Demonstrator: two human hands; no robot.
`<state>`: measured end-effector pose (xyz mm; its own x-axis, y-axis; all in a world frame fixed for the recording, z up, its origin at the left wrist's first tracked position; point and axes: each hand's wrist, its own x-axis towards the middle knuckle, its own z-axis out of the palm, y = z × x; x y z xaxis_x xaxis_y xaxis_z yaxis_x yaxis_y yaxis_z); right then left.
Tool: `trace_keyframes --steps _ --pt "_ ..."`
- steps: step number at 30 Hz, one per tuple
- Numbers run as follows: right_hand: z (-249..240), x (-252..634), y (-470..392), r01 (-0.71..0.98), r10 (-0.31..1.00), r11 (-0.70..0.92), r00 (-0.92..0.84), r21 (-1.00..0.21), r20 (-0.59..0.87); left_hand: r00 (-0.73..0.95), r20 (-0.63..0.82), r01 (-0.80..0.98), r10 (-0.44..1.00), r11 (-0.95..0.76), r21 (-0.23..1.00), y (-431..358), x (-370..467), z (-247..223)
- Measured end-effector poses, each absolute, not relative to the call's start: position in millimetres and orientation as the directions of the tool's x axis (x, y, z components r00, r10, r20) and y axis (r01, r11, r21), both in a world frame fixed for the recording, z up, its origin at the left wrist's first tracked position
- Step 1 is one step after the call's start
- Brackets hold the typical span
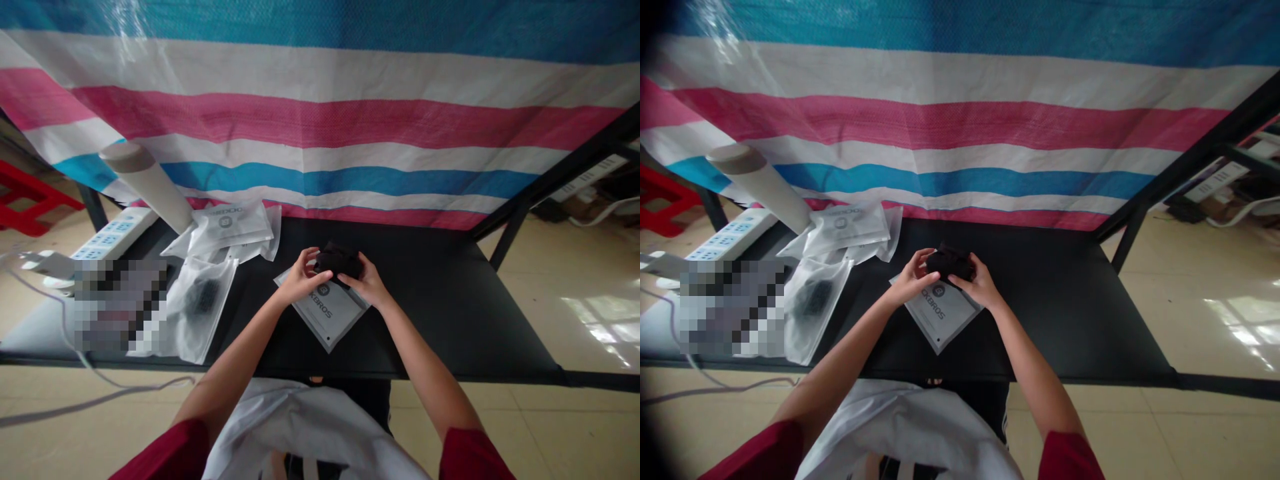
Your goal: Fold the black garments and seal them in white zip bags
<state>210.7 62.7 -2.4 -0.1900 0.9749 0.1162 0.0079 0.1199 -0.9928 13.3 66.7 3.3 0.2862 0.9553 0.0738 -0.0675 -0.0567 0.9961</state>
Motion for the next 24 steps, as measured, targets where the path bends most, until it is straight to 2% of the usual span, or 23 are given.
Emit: trace_keyframes --steps 2,4,7,11,15,17,20,24 --pt "-1 210 61 0.029 0.977 0.109 -0.186 -0.994 0.101 0.308 0.055 -0.077 0.950 -0.033 0.997 67 14 5" --pt "3 211 59 0.053 0.973 0.090 -0.216 -0.995 0.077 0.289 0.108 -0.077 0.951 -0.089 0.993 66 15 9" --pt "10 215 55 0.046 0.932 0.076 -0.358 -0.996 0.054 0.275 0.188 -0.027 0.943 -0.188 0.982 65 15 17" --pt "15 218 52 0.020 0.843 0.003 -0.537 -1.000 -0.008 0.410 0.201 0.046 0.890 -0.240 0.970 64 11 23" --pt "14 218 51 0.099 0.831 0.004 -0.555 -0.995 -0.052 0.500 0.196 0.093 0.844 -0.277 0.956 61 10 27" --pt "13 221 53 0.162 0.846 0.034 -0.529 -0.986 -0.058 0.500 0.176 0.191 0.848 -0.306 0.933 59 8 30" --pt "10 230 59 0.222 0.896 0.057 -0.442 -0.973 -0.049 0.480 0.081 0.475 0.874 -0.336 0.813 58 -3 33" --pt "9 248 65 0.216 0.943 -0.042 -0.314 -0.976 -0.109 0.483 -0.153 0.783 0.862 -0.347 0.515 64 -25 33"
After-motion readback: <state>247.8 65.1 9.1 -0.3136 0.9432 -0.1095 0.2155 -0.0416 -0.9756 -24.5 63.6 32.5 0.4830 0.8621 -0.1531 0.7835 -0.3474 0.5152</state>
